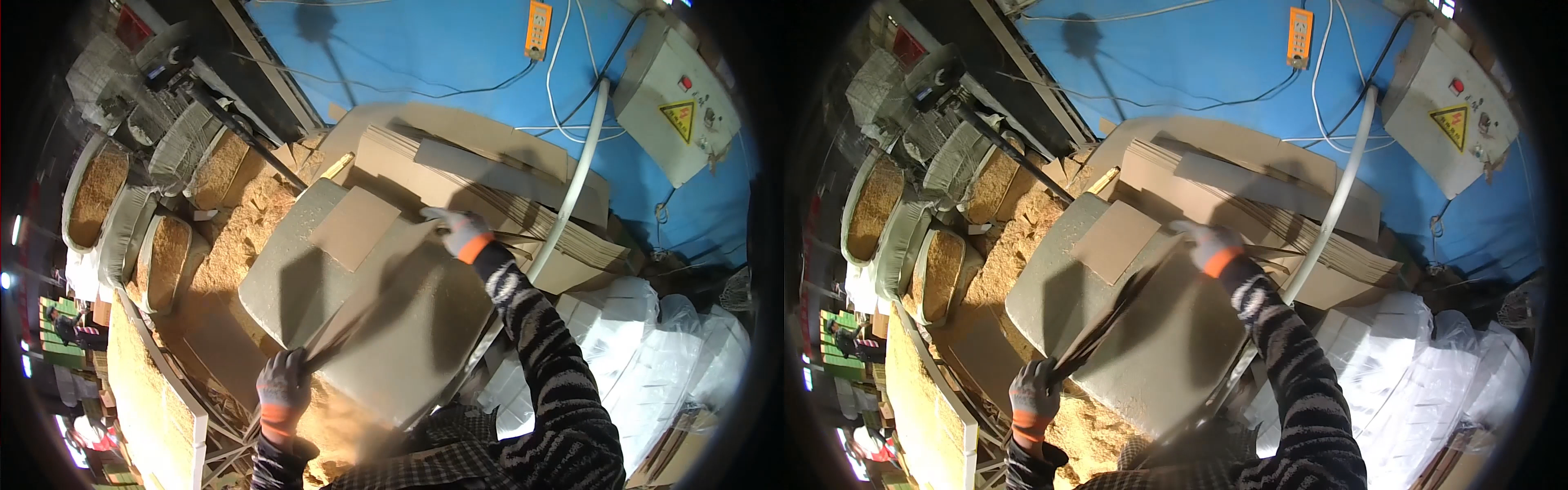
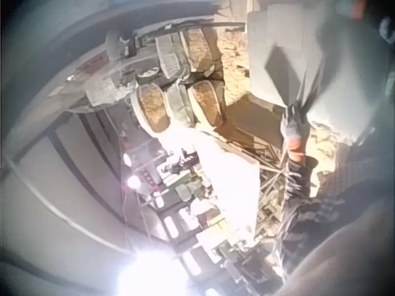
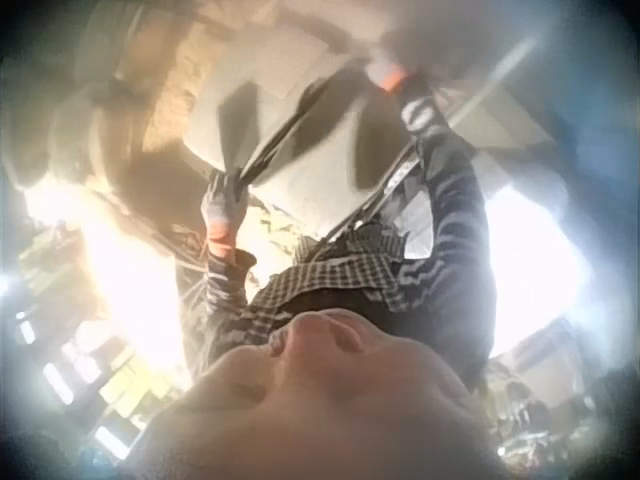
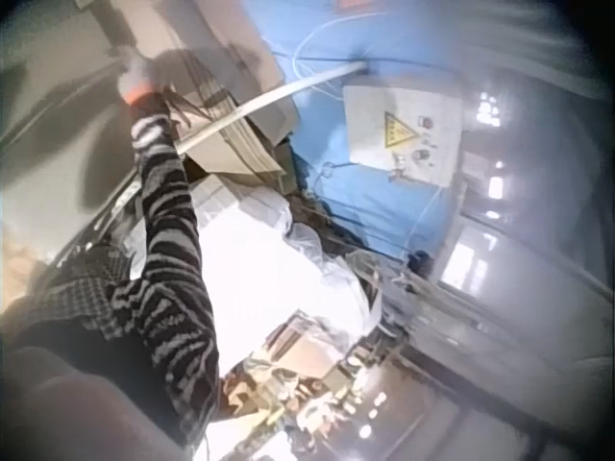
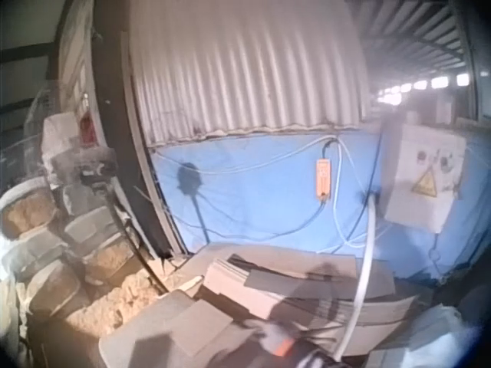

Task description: The person folds flat cardboard into boxes and stacks the completed boxes on a pile.

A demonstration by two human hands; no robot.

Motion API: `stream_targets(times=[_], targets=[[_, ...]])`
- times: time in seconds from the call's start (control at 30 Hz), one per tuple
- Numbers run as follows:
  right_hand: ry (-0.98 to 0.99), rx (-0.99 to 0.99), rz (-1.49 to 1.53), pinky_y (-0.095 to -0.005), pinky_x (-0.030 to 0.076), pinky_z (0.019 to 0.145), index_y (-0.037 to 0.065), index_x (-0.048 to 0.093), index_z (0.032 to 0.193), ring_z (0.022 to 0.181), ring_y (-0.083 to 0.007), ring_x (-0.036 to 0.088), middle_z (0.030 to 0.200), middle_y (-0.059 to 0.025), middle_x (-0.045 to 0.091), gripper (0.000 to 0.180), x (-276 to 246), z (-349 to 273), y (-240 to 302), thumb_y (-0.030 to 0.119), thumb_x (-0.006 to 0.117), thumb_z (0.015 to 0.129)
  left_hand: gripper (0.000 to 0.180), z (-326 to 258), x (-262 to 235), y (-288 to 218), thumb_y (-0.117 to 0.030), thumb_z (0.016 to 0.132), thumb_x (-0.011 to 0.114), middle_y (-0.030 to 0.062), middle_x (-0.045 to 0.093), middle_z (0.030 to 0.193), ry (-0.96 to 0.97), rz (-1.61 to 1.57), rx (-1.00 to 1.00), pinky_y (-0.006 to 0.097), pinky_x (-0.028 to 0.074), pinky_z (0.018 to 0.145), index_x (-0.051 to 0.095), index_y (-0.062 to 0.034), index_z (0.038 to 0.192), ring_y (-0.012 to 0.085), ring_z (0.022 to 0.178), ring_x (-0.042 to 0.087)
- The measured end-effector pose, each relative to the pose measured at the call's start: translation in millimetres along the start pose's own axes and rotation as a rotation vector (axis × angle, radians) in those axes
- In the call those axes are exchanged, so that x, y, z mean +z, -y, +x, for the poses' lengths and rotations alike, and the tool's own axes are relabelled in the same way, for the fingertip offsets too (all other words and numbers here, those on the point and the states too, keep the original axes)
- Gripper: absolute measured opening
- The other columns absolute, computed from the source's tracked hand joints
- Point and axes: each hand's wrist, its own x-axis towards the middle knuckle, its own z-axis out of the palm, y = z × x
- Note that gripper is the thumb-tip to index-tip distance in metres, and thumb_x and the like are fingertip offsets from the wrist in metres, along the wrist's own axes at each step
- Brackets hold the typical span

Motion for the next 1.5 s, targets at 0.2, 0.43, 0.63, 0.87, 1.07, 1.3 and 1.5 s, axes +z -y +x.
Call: stream_targets(times=[0.2,0.43,0.63,0.87,1.07,1.3,1.5], targets=[[0.144,0.027,-0.124,-0.041,0.047,0.097,0.013,0.049,0.137,0.113,-0.0326,0.059,0.12,-0.0166,0.064,0.059,85.4,5.9,72.7,0.018,0.069,0.082,0.044,-78.3,56.5,97.8,-0.014,0.078,0.066,0.0195,0.067,0.101,0.103,-0.318,-0.341,0.046,0.051,0.078,0.058,-0.0082,0.121,0.0393,0.091,0.064],[0.195,0.229,-0.493,-0.0419,0.048,0.097,0.013,0.052,0.132,0.114,-0.0325,0.06,0.125,-0.0166,0.063,0.073,88.8,-9.9,62.9,0.046,0.077,0.071,0.044,-66.5,75.1,122.0,-0.031,0.074,0.074,0.0127,0.071,0.095,0.157,-0.254,-0.367,0.042,0.053,0.077,0.068,-0.0194,0.117,0.0331,0.087,0.067],[0.363,-0.081,-0.363,-0.0424,0.047,0.097,0.009,0.066,0.12,0.112,-0.0344,0.061,0.119,-0.0192,0.065,0.063,77.3,-45.4,28.9,0.052,0.074,0.075,0.032,-74.3,82.8,145.5,-0.039,0.081,0.065,0.0146,0.07,0.085,0.07,-0.156,-0.283,0.045,0.052,0.07,0.072,-0.0161,0.103,0.0352,0.08,0.066],[0.009,0.078,0.329,-0.0362,0.055,0.081,-0.005,0.068,0.102,0.088,-0.0258,0.07,0.097,-0.0186,0.072,0.042,-69.8,-74.7,-75.8,0.027,0.08,0.078,0.032,-90.9,72.9,188.9,-0.04,0.079,0.069,0.0154,0.07,0.086,0.179,-0.102,-0.392,0.044,0.052,0.074,0.073,-0.015,0.099,0.0344,0.084,0.067],[0.133,-0.703,-0.513,-0.0481,0.051,0.069,0.006,0.068,0.092,0.078,-0.0347,0.063,0.081,-0.0159,0.063,0.044,-9.5,-138.2,172.0,0.049,0.061,0.087,0.029,-25.2,49.8,106.4,-0.035,0.079,0.068,0.0148,0.069,0.082,0.046,-0.093,-0.212,0.044,0.052,0.071,0.071,-0.0145,0.098,0.0334,0.081,0.067],[-0.291,-0.556,-0.385,-0.0418,0.053,0.067,0.003,0.069,0.097,0.075,-0.0339,0.066,0.091,-0.0153,0.069,0.041,-42.5,-145.4,189.4,0.041,0.071,0.082,0.029,-2.2,70.9,87.7,-0.034,0.077,0.067,0.0155,0.07,0.087,0.229,-0.079,-0.094,0.045,0.053,0.075,0.07,-0.014,0.098,0.0358,0.086,0.067],[-0.358,-0.688,-0.609,-0.042,0.051,0.076,0.021,0.06,0.124,0.094,-0.0264,0.062,0.107,-0.004,0.061,0.045,-99.4,-99.4,259.2,0.022,0.067,0.08,0.026,0.2,126.2,43.9,-0.029,0.084,0.063,0.0138,0.069,0.083,0.346,0.029,0.136,0.047,0.051,0.068,0.067,-0.0131,0.104,0.0351,0.079,0.067]])
